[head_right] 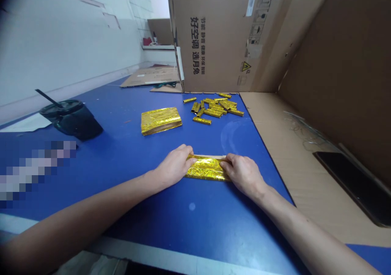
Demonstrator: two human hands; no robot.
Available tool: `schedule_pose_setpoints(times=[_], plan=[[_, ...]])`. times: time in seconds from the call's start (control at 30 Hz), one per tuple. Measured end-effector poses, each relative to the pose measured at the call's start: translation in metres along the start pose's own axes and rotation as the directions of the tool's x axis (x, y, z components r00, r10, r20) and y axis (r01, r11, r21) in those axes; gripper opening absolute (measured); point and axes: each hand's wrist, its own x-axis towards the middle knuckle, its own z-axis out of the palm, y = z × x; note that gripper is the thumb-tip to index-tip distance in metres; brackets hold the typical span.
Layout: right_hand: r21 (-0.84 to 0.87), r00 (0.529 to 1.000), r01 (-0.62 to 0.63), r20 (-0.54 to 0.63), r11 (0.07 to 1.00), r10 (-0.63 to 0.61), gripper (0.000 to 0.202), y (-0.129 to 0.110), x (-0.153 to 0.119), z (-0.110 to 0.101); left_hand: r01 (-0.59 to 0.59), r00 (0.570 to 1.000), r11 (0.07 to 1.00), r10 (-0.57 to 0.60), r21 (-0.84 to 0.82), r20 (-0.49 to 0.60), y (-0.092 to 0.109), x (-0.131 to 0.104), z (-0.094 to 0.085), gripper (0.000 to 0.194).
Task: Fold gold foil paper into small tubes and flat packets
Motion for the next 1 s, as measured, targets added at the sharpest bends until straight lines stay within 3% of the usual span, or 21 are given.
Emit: schedule_pose_setpoints(times=[0.17,0.33,0.47,0.57,0.67,0.77,0.87,0.93,1.0], plan=[[-0.011,1.0,-0.003,0.009,1.0,0.003,0.022,0.001,0.001,0.001,0.023,1.0,0.988,-0.026,0.153,0.018,0.0,0.0,-0.002,0.023],[0.023,1.0,-0.017,0.007,1.0,0.017,0.021,0.001,0.0,0.001,-0.012,0.999,0.994,0.008,0.105,0.043,-0.008,0.004,-0.003,0.025],[0.107,1.0,-0.019,-0.022,0.994,0.021,0.022,0.002,-0.002,0.001,-0.095,0.995,0.995,0.094,-0.04,-0.015,-0.012,0.007,-0.002,0.015],[0.197,0.997,0.017,-0.077,0.98,-0.002,0.023,0.005,-0.003,0.003,-0.096,0.995,0.966,0.096,-0.239,-0.013,-0.011,0.008,-0.001,0.01],[0.273,0.976,0.12,-0.209,0.955,-0.063,0.023,0.012,-0.003,0.009,-0.062,0.997,0.877,0.076,-0.476,0.011,-0.009,0.008,-0.002,0.007],[0.345,0.929,0.219,-0.361,0.912,-0.086,0.02,0.018,0.0,0.014,-0.073,0.994,0.772,0.107,-0.631,0.017,-0.007,0.007,-0.003,0.02],[0.566,0.927,0.16,-0.367,0.809,0.073,0.031,0.02,0.003,0.015,-0.139,0.989,0.742,0.141,-0.655,-0.05,-0.006,0.004,-0.005,0.029],[0.758,0.949,0.089,-0.262,0.646,0.177,0.053,0.02,0.004,0.013,-0.189,0.981,0.753,0.166,-0.631,-0.095,-0.005,0.003,-0.007,0.029],[0.885,0.976,0.003,-0.104,0.465,0.191,0.059,0.018,0.003,0.008,-0.221,0.975,0.767,0.192,-0.603,-0.113,-0.005,0.001,-0.008,0.029]])
